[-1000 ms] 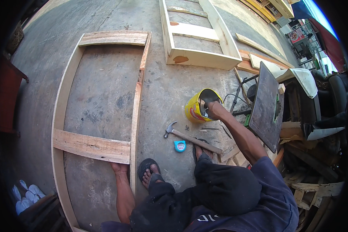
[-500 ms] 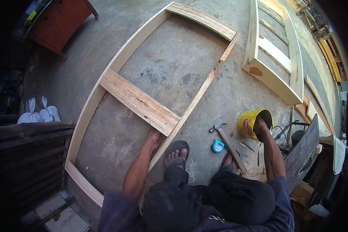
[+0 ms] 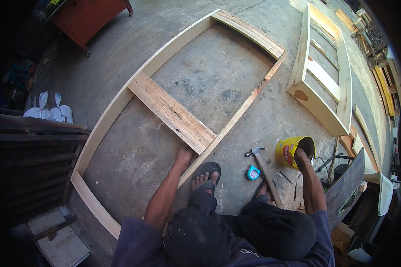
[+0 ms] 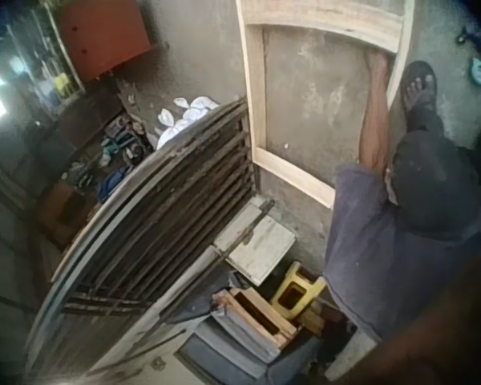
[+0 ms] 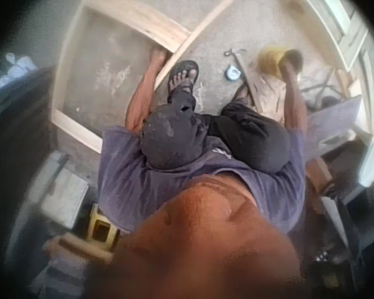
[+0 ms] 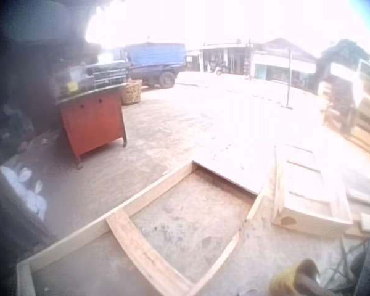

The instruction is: The person assembles a wooden frame by hammering nails into pre-drilled holes. They position wooden pieces, insert nails, and use a hammer to secure the joints, occasionally adjusting the frame's orientation.

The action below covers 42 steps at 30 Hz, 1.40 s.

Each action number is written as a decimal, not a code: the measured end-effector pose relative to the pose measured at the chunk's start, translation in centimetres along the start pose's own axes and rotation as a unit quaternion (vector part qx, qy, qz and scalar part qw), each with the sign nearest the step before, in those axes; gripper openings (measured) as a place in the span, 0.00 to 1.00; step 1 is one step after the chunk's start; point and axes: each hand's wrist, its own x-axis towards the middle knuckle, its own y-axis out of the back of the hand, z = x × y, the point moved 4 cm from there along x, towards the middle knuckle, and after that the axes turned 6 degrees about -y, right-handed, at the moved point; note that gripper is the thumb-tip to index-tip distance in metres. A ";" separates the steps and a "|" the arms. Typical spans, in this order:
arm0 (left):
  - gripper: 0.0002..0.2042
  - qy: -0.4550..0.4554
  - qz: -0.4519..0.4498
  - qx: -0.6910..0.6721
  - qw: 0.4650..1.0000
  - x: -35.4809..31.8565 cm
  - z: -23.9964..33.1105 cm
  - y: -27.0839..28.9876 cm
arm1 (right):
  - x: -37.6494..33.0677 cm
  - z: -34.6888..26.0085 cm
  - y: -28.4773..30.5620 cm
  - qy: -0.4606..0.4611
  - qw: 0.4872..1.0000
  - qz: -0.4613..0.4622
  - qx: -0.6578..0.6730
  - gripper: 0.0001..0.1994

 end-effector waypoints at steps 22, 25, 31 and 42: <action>0.23 -0.501 -0.242 0.473 0.683 -16.0 16.2 -14.7 | -22.2 -23.6 15.6 0.301 0.869 -0.146 0.364 0.17; 0.16 -0.430 -0.124 0.368 0.815 -12.4 17.2 -11.1 | -19.0 -21.0 11.0 0.229 0.907 -0.020 0.354 0.20; 0.10 -0.302 0.163 0.033 0.939 -3.8 17.8 -1.9 | -15.7 -14.5 -2.5 0.082 0.991 0.019 0.106 0.25; 0.14 -0.264 0.190 0.115 0.939 -1.0 14.6 -1.2 | -18.1 -17.3 6.6 0.129 0.919 -0.044 0.370 0.21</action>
